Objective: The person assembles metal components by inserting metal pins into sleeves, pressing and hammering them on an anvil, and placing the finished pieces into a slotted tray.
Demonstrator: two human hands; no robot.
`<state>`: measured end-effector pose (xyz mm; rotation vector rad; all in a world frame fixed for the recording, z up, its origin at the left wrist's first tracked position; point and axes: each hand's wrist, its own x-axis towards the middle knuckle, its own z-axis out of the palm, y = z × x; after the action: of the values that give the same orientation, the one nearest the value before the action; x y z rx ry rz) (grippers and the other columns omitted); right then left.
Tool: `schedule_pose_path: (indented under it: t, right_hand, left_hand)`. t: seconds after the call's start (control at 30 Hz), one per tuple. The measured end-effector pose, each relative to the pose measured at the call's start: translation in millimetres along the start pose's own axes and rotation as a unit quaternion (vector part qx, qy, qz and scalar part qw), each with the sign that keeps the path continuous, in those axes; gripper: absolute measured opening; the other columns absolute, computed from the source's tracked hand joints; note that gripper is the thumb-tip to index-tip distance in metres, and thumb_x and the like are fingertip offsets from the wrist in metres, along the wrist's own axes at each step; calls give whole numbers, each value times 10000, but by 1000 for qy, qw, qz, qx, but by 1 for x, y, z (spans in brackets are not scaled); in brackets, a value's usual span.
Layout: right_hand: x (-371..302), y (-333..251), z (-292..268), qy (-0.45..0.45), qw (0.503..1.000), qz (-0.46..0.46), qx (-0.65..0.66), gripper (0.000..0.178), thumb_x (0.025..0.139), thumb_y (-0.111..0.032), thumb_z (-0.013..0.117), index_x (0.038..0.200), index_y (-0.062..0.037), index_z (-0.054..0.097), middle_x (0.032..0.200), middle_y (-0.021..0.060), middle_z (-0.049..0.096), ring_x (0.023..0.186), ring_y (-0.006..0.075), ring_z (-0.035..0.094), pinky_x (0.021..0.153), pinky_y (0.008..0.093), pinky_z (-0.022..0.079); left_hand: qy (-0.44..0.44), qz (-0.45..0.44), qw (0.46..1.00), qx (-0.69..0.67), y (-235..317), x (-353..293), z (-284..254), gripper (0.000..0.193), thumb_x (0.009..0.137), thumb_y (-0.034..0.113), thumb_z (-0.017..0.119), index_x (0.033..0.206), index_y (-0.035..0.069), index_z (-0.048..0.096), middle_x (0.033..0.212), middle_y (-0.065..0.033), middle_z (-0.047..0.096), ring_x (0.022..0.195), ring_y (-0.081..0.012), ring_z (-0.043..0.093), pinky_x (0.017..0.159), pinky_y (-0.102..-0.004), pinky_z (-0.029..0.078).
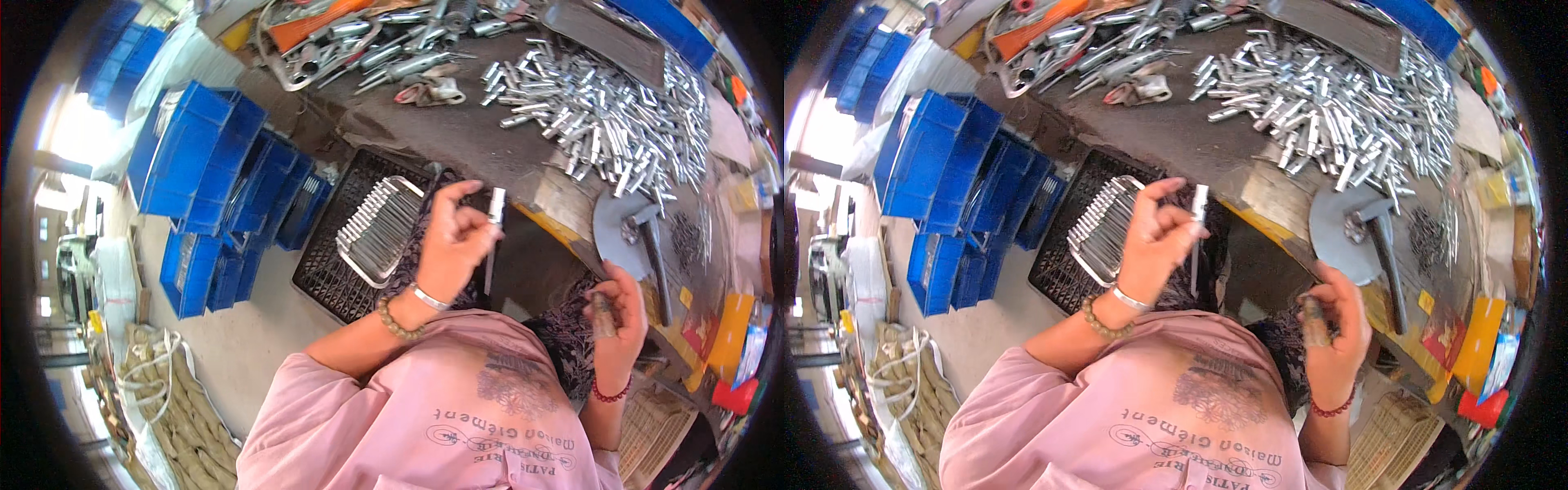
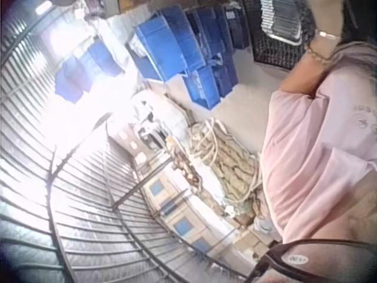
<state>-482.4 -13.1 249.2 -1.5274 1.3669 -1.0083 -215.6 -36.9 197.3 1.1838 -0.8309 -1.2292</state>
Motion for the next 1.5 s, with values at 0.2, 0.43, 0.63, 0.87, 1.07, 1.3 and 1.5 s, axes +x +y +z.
schedule_pose_path:
  t: [0.2,0.43,0.63,0.87,1.07,1.3,1.5]
  right_hand:
    - [18,4,-5,-5,1000,24,1,473,945,82,596,1407,-13,635,985,43,689,815,86,643,733,230,525]
    - [19,1,-4,-7,999,47,5,446,966,76,575,1401,-5,639,924,35,699,768,66,630,682,212,499]
    - [16,6,-3,-1,999,31,-7,427,984,59,585,1402,-11,645,923,27,691,746,60,612,671,208,495]
    - [16,6,-2,-1,999,38,-12,389,951,-2,647,1339,8,678,932,51,718,775,76,636,703,218,498]
    - [18,4,-4,3,999,23,-24,373,920,66,623,1278,16,715,958,53,724,818,97,676,721,235,530]
    - [19,7,-2,0,999,-2,-35,463,839,144,648,1267,-16,725,1009,83,743,835,137,734,741,265,564]
    - [13,2,-10,-23,1000,8,12,433,863,118,655,1271,-10,725,1035,110,762,871,163,769,762,270,577]
  left_hand:
    - [266,-63,947,169,-75,21,-152,548,899,26,701,1407,42,499,867,-72,716,753,-142,641,680,-300,508]
    - [364,-126,860,334,-120,49,-212,523,824,98,790,1305,27,598,962,-116,734,879,-233,714,833,-379,559]
    - [361,-132,843,378,-127,75,-209,529,849,116,738,1348,37,583,977,-150,726,863,-311,720,806,-429,557]
    - [319,-146,808,473,-122,78,-203,559,922,186,778,1413,32,560,1009,-190,750,942,-376,743,852,-469,573]
    - [373,-83,843,379,-123,84,-221,483,989,229,747,1398,27,589,1032,-186,760,926,-325,754,835,-440,580]
    - [414,230,844,254,-21,92,-172,200,1089,243,647,1095,55,717,875,11,658,672,-81,569,633,-258,492]
    - [58,387,849,356,73,100,-30,191,957,31,745,1148,42,747,1043,-35,712,830,-110,646,764,-254,525]
